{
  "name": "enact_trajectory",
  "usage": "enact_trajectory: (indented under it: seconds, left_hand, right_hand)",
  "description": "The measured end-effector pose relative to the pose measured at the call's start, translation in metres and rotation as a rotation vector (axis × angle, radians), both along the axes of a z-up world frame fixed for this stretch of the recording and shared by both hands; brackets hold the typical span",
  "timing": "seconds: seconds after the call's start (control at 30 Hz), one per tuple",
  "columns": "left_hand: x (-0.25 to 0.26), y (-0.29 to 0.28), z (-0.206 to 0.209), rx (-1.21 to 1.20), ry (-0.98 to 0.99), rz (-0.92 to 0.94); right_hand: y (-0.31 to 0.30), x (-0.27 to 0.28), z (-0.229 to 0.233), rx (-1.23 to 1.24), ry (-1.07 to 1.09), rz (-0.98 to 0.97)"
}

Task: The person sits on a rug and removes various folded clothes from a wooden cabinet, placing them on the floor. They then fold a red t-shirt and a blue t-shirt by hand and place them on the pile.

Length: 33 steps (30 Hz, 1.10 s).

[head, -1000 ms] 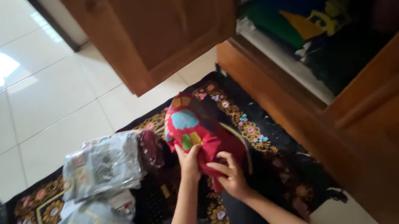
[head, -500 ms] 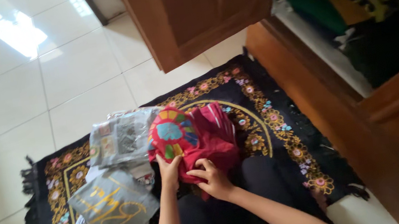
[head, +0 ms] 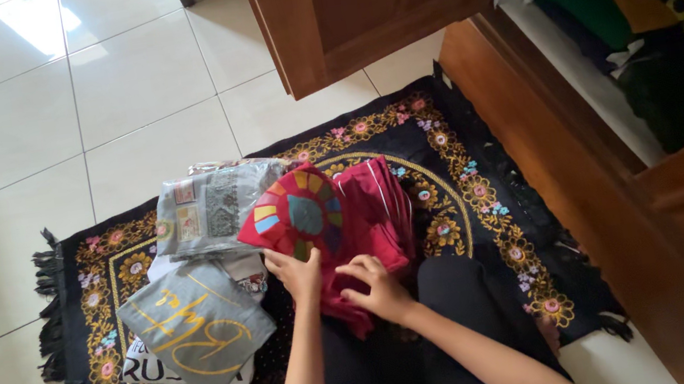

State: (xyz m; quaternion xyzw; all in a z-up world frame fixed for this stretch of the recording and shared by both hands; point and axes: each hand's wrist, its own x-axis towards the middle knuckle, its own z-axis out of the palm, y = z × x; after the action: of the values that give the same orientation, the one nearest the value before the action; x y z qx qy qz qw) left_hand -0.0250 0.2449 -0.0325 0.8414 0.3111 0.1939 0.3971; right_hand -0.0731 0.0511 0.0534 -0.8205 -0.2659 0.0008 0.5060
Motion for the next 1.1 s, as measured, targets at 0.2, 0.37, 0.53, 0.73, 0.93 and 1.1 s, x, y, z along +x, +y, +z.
enact_trajectory:
  seconds: [0.2, 0.37, 0.53, 0.73, 0.93, 1.1]
  left_hand:
    - [-0.009, -0.030, 0.063, 0.105, 0.005, 0.002]
    - [-0.001, -0.051, 0.072, 0.230, 0.135, -0.045]
    - [0.014, -0.088, 0.080, 0.276, 0.074, -0.204]
    - [0.061, -0.183, 0.083, 0.176, 0.021, -0.464]
    - [0.109, -0.287, 0.097, 0.178, -0.120, -0.722]
    - [0.158, -0.369, 0.134, 0.049, -0.187, -0.885]
  right_hand:
    - [-0.014, 0.012, 0.003, 0.044, -0.035, -0.085]
    - [-0.024, 0.016, 0.010, 0.023, -0.094, -0.177]
    - [-0.050, 0.029, 0.011, 0.107, -0.172, -0.253]
    - [-0.136, 0.064, 0.025, 0.145, 0.054, -0.508]
    - [-0.246, 0.121, 0.046, -0.025, -0.376, -0.780]
    - [-0.334, 0.196, 0.077, -0.013, -0.636, -1.001]
